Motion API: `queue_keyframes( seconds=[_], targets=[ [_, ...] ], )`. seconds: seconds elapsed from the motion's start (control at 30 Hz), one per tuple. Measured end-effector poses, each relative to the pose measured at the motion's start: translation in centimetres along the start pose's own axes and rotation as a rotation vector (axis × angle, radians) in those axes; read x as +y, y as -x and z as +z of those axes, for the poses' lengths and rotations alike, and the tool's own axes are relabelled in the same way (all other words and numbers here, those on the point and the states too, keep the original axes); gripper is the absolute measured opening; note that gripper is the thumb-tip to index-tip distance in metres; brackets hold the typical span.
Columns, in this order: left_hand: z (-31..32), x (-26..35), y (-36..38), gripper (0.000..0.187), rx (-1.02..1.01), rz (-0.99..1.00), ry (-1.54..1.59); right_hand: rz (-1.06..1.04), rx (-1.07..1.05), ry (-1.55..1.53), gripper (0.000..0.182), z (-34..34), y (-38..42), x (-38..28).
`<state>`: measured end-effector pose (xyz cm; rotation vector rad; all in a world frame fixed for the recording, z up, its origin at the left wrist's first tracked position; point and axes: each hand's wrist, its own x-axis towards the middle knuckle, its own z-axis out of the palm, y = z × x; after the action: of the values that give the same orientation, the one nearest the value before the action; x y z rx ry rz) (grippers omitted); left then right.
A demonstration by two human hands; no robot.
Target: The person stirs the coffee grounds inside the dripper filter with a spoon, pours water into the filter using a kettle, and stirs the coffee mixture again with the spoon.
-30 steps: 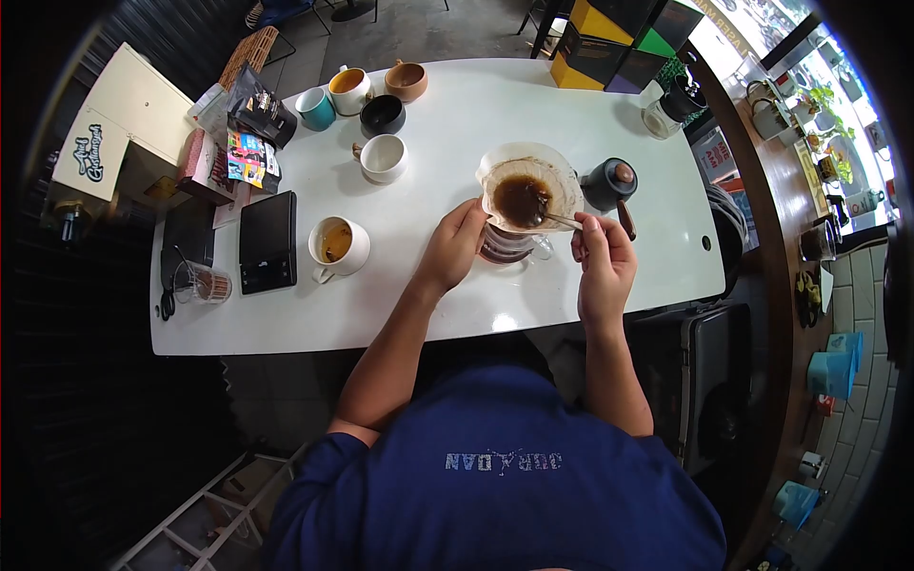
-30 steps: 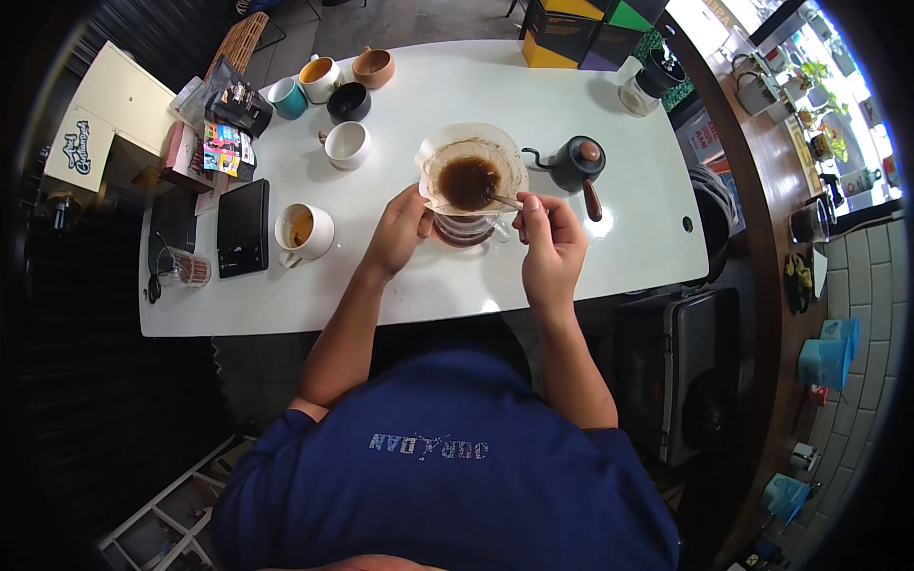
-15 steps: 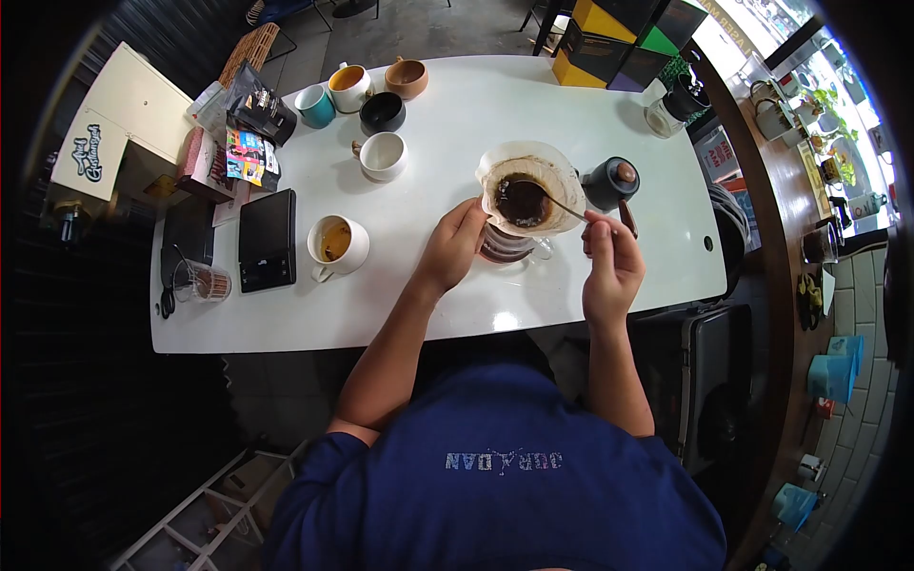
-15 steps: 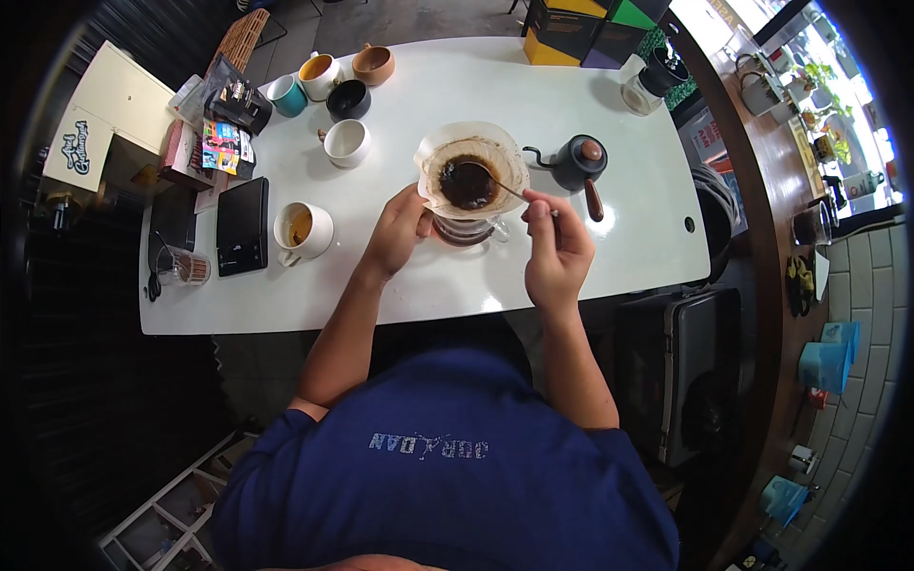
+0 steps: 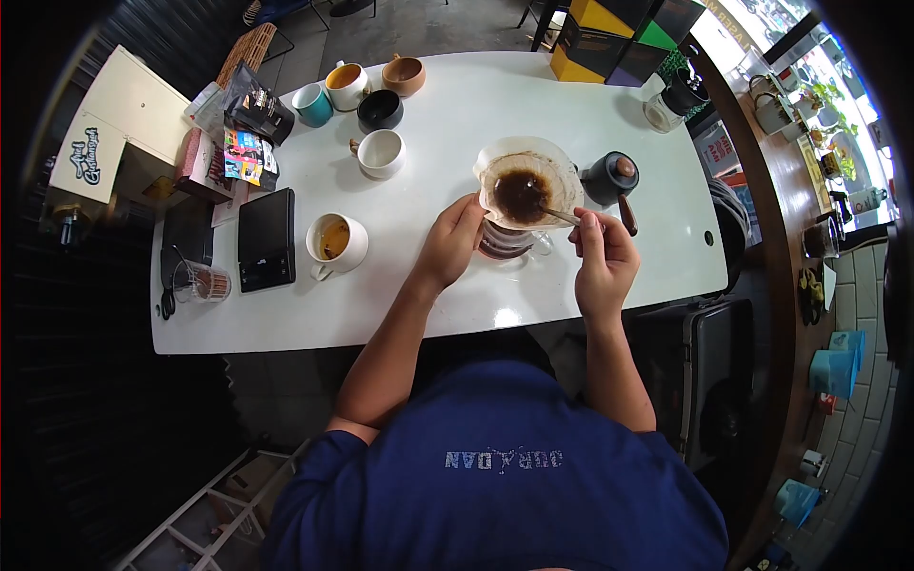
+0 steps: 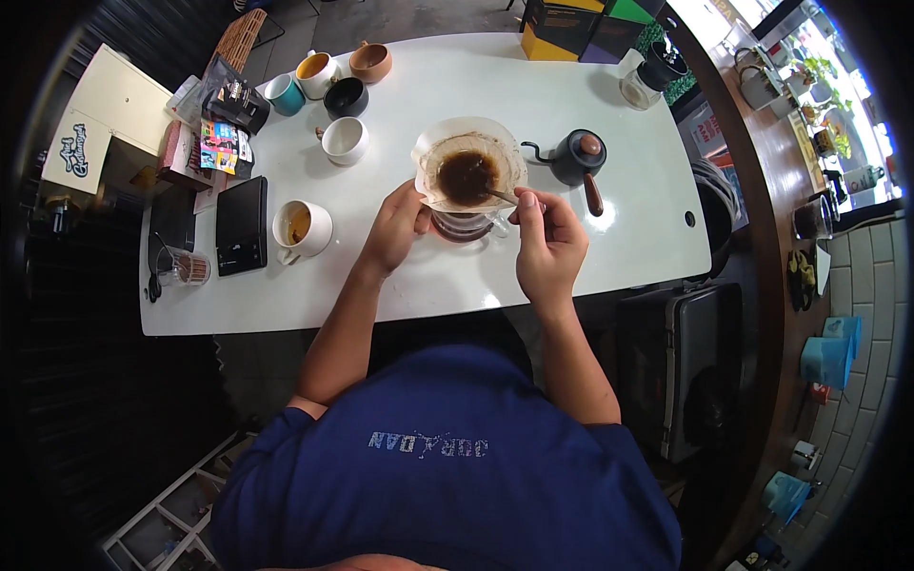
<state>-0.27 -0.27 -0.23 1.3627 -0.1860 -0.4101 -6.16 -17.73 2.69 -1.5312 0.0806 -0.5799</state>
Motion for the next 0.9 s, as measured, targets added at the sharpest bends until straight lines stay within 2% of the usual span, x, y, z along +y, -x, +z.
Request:
queue_keyframes(
  seconds=[0.1, 0.17, 0.27, 0.4, 0.47, 0.5, 0.57, 0.7, 0.77, 0.9],
  targets=[
    [0.1, 0.2, 0.0, 0.034, 0.007, 0.009, -0.014, 0.119, 0.043, -0.147, 0.019, 0.0, -0.1, 0.2],
    [0.1, 0.0, 0.0, 0.034, 0.013, -0.006, -0.006, 0.227, 0.070, -0.388, 0.020, -0.1, -0.2, 0.2],
    [0.0, -0.1, 0.0, 0.035, 0.004, -0.009, -0.008, 0.231, 0.049, -0.533, 0.021, -0.4, -0.3, 0.2],
    [0.1, 0.0, 0.0, 0.034, 0.002, -0.014, 0.002, 0.203, 0.054, -0.496, 0.021, -0.6, -0.3, 0.2],
    [0.1, 0.0, 0.0, 0.033, 0.008, -0.003, -0.002, 0.077, 0.020, -0.315, 0.021, -0.8, -0.2, 0.2],
    [0.1, 0.0, 0.0, 0.033, 0.008, -0.004, -0.002, 0.079, 0.020, -0.314, 0.021, -0.9, -0.2, 0.4],
    [0.0, -0.1, -0.1, 0.032, 0.004, -0.007, -0.005, -0.082, -0.020, -0.201, 0.018, -1.0, 0.0, 0.9],
    [0.1, 0.1, 0.0, 0.033, 0.005, 0.000, -0.019, -0.235, -0.018, -0.038, 0.014, -0.7, -0.1, 0.4],
    [0.2, 0.1, 0.0, 0.034, 0.017, 0.000, -0.009, -0.383, -0.062, 0.203, 0.012, -0.8, -0.5, 0.4],
    [0.2, 0.2, 0.0, 0.034, 0.014, -0.007, -0.020, -0.329, -0.109, 0.347, 0.012, -0.8, -0.6, 0.3]
  ],
)
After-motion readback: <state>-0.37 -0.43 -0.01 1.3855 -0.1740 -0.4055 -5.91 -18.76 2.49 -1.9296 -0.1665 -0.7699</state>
